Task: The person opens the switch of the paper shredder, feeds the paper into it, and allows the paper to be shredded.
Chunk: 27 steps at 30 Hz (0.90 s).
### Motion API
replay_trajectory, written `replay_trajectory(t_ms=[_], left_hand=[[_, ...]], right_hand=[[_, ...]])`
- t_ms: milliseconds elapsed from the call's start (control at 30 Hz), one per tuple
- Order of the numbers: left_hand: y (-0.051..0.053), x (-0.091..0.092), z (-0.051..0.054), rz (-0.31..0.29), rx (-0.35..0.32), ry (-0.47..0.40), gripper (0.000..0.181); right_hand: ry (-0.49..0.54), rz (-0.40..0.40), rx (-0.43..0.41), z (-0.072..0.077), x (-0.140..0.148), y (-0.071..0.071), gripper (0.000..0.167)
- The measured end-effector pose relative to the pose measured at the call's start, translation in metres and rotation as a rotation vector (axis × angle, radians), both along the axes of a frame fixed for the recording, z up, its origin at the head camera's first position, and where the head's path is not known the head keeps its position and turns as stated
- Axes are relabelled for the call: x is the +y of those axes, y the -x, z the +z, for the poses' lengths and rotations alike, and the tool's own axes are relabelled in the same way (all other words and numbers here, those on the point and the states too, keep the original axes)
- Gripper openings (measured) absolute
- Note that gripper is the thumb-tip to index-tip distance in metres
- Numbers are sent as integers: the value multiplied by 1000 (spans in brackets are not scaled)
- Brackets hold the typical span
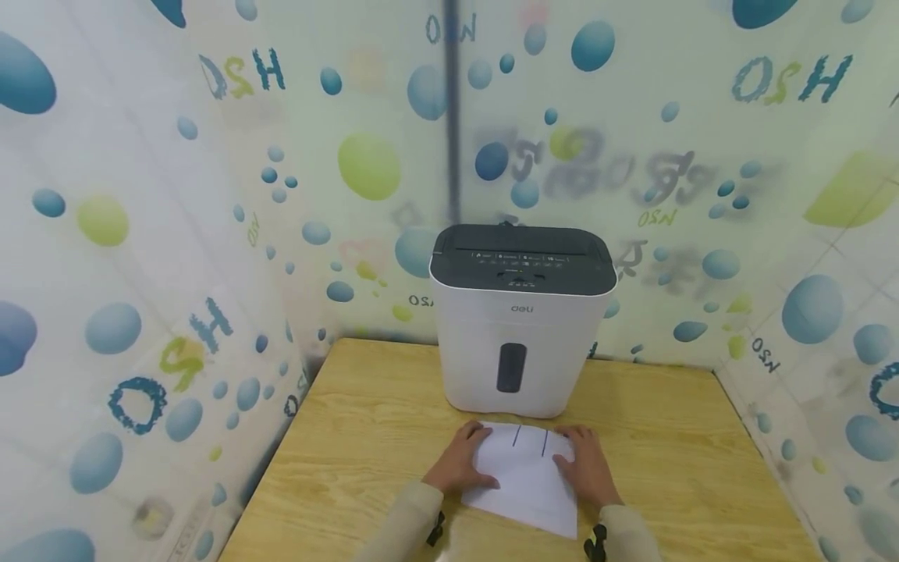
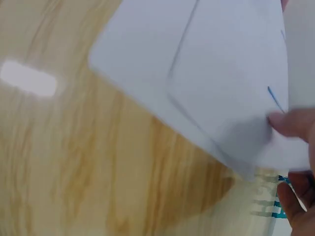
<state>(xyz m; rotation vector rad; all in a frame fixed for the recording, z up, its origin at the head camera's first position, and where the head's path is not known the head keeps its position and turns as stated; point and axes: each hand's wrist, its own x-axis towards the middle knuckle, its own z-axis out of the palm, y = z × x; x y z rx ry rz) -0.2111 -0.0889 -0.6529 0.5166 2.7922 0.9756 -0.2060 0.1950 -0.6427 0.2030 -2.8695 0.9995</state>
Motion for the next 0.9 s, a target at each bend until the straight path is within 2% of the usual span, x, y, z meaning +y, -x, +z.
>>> replay_trajectory(t_ms=[167, 267, 400, 500, 700, 800, 900], left_hand=[[-1, 2, 1, 30, -7, -23, 110], [-1, 2, 4, 44, -12, -51, 117], [0, 3, 6, 47, -27, -68, 124], [2, 2, 7, 60, -27, -97, 123], [10, -3, 1, 118, 2, -222, 97], [14, -7, -3, 118, 29, -264, 67], [16, -12, -6, 135, 51, -278, 32]], right_hand=[[163, -57, 6, 3, 2, -1, 25], [214, -81, -32, 3, 5, -1, 15], [271, -118, -104, 3, 12, 0, 13], [345, -114, -159, 4, 18, 1, 13], [455, -91, -249, 2, 23, 3, 11], [479, -80, -259, 1, 23, 3, 10], [457, -86, -264, 2, 23, 2, 11]])
